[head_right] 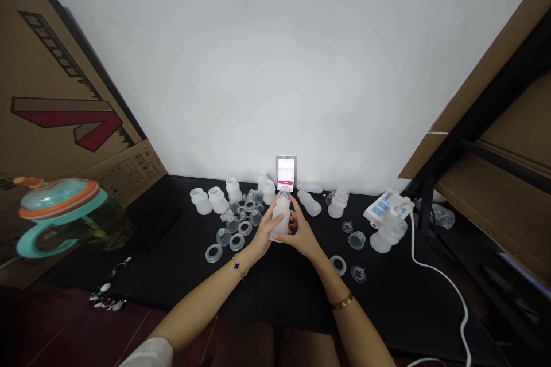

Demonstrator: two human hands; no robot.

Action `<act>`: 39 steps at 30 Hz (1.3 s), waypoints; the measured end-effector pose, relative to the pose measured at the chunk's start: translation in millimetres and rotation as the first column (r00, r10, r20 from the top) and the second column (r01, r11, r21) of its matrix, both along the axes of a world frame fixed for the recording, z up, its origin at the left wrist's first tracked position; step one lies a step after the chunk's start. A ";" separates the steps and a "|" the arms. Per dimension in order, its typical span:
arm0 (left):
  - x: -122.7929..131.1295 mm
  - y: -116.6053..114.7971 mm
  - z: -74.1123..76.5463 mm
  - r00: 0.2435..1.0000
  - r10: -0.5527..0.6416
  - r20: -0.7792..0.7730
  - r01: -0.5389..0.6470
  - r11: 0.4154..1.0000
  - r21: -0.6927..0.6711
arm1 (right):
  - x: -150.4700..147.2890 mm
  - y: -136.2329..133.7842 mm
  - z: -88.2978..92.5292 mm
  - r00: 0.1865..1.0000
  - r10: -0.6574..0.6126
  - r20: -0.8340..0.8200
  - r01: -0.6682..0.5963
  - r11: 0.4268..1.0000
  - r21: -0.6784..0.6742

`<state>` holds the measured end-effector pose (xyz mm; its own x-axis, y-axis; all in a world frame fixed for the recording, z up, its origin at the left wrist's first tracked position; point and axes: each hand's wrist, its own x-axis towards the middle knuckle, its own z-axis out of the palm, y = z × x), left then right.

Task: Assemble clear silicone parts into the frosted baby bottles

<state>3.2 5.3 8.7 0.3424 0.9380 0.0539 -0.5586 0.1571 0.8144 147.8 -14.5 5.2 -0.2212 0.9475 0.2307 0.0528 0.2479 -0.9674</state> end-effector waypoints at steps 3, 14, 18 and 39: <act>-1.2 0.6 0.5 1.000 0.003 -0.022 -0.003 1.000 0.002 | -2.7 -1.9 -0.5 0.998 0.065 -0.005 -0.065 0.998 -0.007; -5.5 2.0 1.7 0.997 0.047 -0.065 -0.044 0.998 0.040 | -2.5 -0.6 -8.7 0.991 0.089 0.099 -0.095 0.994 0.058; -6.1 2.0 1.4 0.996 0.040 -0.080 -0.036 0.998 0.047 | -3.4 -2.9 -5.7 0.991 0.108 0.080 -0.113 0.992 0.051; -9.4 3.4 6.4 0.991 -0.081 -0.108 0.090 0.992 0.085 | -7.2 -6.9 -9.3 0.999 0.009 0.044 -0.015 0.991 0.134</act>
